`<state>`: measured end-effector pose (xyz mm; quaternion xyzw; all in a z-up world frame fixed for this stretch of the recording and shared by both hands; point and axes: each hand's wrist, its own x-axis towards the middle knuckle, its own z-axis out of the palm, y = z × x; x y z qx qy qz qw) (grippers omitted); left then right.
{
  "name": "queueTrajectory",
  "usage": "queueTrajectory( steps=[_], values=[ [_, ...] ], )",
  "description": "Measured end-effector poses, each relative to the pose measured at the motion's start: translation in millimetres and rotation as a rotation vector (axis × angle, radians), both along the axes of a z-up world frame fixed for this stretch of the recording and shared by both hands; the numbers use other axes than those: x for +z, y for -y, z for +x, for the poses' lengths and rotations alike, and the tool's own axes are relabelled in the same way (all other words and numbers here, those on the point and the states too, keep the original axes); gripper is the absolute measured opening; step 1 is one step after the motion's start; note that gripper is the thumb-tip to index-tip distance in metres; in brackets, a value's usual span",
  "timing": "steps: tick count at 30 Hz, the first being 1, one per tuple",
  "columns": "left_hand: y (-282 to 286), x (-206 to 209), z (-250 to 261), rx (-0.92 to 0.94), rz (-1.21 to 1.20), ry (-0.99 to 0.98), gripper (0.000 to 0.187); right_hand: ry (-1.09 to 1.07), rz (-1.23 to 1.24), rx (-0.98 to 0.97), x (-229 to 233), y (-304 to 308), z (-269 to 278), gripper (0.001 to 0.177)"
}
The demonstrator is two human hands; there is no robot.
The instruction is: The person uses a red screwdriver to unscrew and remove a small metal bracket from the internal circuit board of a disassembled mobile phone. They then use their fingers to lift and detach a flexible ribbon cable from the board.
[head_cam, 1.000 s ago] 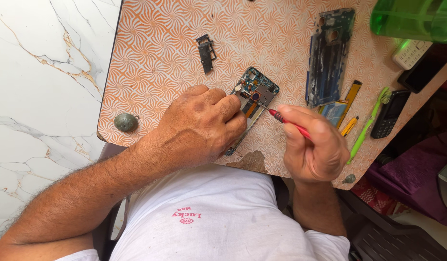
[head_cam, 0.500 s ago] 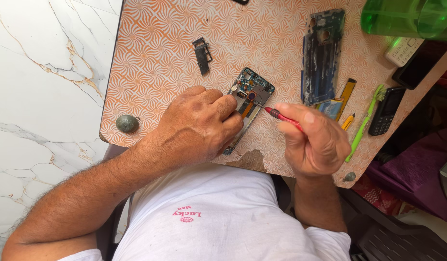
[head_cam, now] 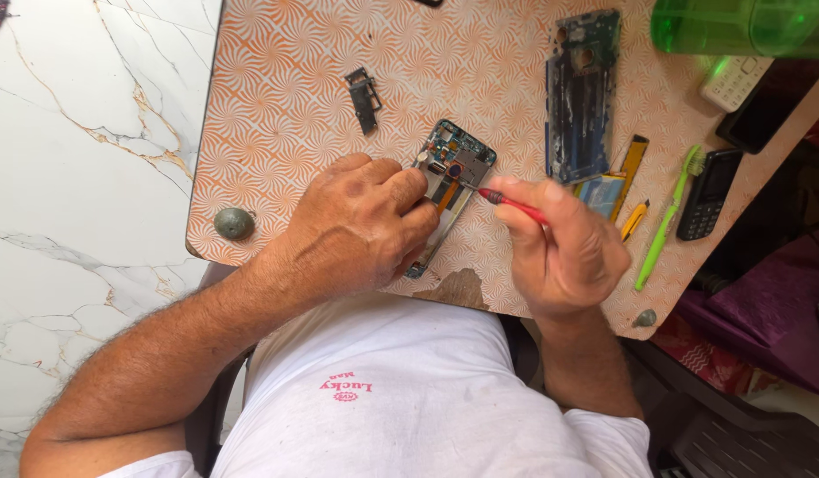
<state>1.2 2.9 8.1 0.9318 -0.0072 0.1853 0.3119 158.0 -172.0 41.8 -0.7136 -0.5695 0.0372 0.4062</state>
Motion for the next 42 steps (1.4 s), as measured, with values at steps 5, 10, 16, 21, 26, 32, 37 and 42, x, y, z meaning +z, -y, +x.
queueTrajectory(
  steps=[5,10,16,21,26,32,37,42],
  values=[
    [0.1,1.9,0.8,0.011,-0.004,0.001,0.023,-0.042,0.010,0.042,-2.1,2.0,1.0,0.044],
    [1.8,1.8,0.5,0.005,0.009,-0.022,0.020,-0.006,0.008,0.026,-1.3,4.4,-2.3,0.045],
    [3.8,1.9,1.3,0.024,0.016,0.026,0.018,0.014,0.002,0.035,0.9,1.4,-1.6,0.038],
    [3.0,4.4,1.6,0.013,0.023,-0.012,0.019,-0.187,0.019,0.078,3.8,-1.8,-1.2,0.036],
    [3.3,5.4,2.2,0.007,0.027,-0.009,0.020,0.058,-0.003,0.051,4.7,-2.4,-0.5,0.044],
    [3.2,5.5,2.3,0.010,0.034,-0.016,0.019,-0.002,0.004,0.063,2.1,-3.7,-1.7,0.038],
    [4.5,9.4,3.8,0.021,0.033,0.001,0.019,-0.030,0.001,0.045,6.0,-4.2,-0.1,0.032],
    [6.0,7.6,2.1,0.021,0.033,0.004,0.019,0.053,0.044,0.071,2.5,-4.8,-2.5,0.032]
  ],
)
